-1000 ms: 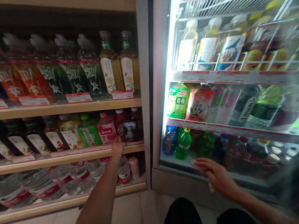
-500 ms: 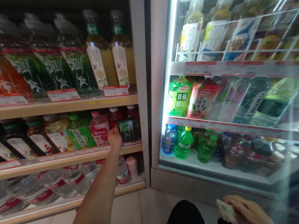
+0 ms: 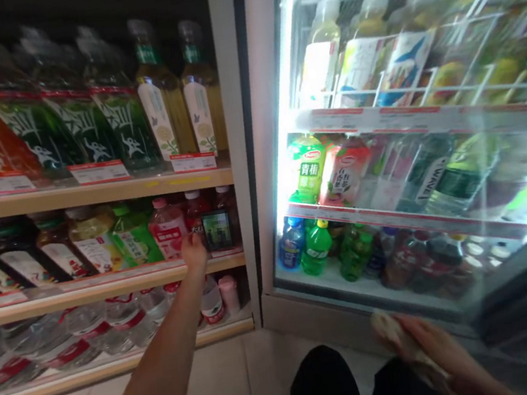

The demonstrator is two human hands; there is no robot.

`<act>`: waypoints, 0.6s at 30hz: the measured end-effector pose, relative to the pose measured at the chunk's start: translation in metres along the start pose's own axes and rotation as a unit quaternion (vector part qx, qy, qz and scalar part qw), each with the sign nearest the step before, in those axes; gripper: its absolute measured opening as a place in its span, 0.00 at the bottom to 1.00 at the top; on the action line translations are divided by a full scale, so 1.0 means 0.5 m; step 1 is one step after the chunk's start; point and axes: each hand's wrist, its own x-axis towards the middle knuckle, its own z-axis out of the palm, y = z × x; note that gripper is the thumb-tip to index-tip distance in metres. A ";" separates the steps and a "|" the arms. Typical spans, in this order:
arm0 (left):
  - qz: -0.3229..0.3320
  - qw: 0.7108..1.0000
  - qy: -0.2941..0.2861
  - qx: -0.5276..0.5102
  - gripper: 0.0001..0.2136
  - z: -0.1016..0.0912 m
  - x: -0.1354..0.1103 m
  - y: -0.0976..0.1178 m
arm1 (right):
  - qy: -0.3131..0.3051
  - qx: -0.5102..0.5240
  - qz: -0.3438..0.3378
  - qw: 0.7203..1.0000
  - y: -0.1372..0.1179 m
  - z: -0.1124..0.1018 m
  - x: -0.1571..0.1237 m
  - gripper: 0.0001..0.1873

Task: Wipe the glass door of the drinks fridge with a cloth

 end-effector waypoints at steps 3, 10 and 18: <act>0.050 0.998 0.018 -0.044 0.17 -0.027 -0.035 0.075 | 0.090 0.083 -0.079 0.989 -0.131 -0.076 0.034 0.27; 0.365 0.916 0.014 -0.164 0.16 -0.070 -0.175 0.364 | 0.417 -0.011 -0.556 0.719 -0.470 -0.168 0.106 0.13; 0.460 0.881 -0.040 -0.104 0.18 -0.053 -0.222 0.496 | 0.235 -0.362 -0.665 0.609 -0.559 -0.118 0.224 0.25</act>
